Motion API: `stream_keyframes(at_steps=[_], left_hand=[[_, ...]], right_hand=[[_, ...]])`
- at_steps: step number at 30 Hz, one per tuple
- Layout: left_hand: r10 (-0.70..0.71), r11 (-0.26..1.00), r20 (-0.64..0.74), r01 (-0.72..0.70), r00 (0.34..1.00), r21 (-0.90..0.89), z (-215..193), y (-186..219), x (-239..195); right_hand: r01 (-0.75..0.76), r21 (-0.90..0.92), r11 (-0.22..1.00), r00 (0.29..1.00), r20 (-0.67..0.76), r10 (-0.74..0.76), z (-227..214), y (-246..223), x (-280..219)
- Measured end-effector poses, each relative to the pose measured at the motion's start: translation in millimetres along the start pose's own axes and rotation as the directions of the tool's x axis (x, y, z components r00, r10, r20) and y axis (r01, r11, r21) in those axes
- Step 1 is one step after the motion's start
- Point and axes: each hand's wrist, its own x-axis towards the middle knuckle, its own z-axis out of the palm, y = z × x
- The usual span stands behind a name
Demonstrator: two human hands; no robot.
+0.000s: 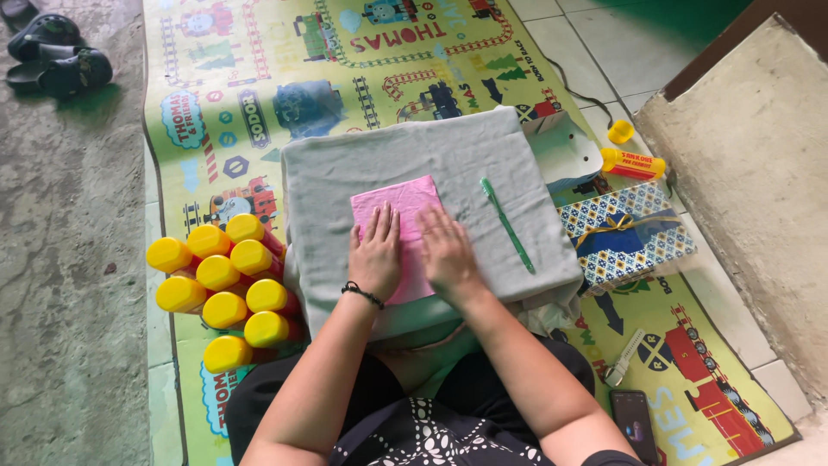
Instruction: The person sits on a play mat and wraps a yellow item in plastic wrap, smoothing it with a green toothbrush. They then wrap a yellow cylindrical container in plastic wrap and smooth it with their hands. Finally, they wrap a pink item in plastic wrap and smooth it with the toothbrush.
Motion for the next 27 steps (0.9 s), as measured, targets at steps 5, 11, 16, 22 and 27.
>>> stream_keyframes(at_steps=[5, 11, 16, 22, 27], left_hand=[[-0.062, 0.996, 0.18, 0.073, 0.982, -0.053, 26, -5, -6], [-0.079, 0.996, 0.199, 0.084, 0.977, -0.02, 22, -6, -5], [-0.085, 0.989, 0.216, 0.108, 0.973, -0.098, 7, -14, -5], [-0.107, 0.992, 0.231, 0.121, 0.967, -0.045, -15, -22, -11], [-0.112, 0.989, 0.212, 0.13, 0.971, -0.071, -24, -18, -10]], right_hand=[[-0.093, -0.084, 0.992, 0.937, 0.329, 0.116, 37, 4, -15], [-0.101, -0.092, 0.991, 0.927, 0.353, 0.127, 32, 4, -14], [-0.059, -0.166, 0.984, 0.937, 0.33, 0.112, 10, 20, -14], [-0.426, -0.304, 0.852, 0.901, -0.059, 0.429, -3, 121, -56], [-0.495, -0.323, 0.807, 0.847, 0.031, 0.531, -22, 126, -64]])
